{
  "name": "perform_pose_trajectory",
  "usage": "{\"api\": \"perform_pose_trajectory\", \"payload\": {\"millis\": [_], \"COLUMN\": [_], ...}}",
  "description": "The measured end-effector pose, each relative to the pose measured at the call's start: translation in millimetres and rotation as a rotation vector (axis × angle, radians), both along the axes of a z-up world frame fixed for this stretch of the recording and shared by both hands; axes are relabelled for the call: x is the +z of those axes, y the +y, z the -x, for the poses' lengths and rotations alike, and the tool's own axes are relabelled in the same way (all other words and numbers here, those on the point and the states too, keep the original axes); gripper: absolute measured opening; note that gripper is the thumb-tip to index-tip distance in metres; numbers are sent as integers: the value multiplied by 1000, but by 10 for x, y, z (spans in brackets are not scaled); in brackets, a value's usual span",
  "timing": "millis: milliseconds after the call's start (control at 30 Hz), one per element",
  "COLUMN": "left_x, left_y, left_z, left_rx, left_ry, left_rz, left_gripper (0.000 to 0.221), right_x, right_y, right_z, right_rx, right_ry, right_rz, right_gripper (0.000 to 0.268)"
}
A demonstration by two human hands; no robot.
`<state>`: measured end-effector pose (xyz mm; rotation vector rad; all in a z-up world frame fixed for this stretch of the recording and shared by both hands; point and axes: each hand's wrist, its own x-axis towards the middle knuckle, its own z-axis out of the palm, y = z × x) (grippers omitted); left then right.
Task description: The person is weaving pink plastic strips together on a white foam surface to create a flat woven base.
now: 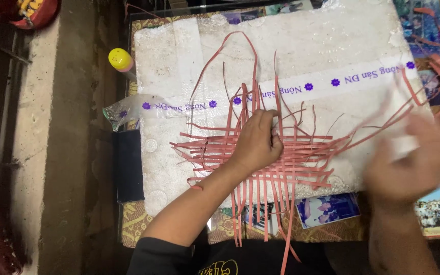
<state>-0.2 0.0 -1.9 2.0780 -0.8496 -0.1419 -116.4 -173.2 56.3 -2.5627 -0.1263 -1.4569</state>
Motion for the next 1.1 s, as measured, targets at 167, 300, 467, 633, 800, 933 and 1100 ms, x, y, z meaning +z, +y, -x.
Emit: {"api": "perform_pose_trajectory", "payload": {"millis": [167,300,467,633,800,933,1100], "left_x": [-181,-112,-119,-160,-282,-273,-275], "left_y": [5,98,164,184,169,178,197], "left_z": [-21,-48,-16,132,153,148,148], "left_rx": [45,33,12,49,44,44,66], "left_ry": [-56,87,-248,-449,-463,-454,-447], "left_rz": [122,260,-37,-171,-159,-192,-192], "left_gripper": [51,48,28,37,36,34,36], "right_x": [-300,-596,-632,-655,-740,-673,-636], "right_y": [653,486,469,451,422,458,488], "right_z": [-259,-399,-368,-460,-484,-481,-495], "right_rx": [332,175,72,43,39,45,56], "right_ry": [372,410,553,608,538,570,546], "right_rz": [-236,-117,-85,-88,-66,-97,-91], "right_gripper": [20,17,27,29,21,19,12]}}
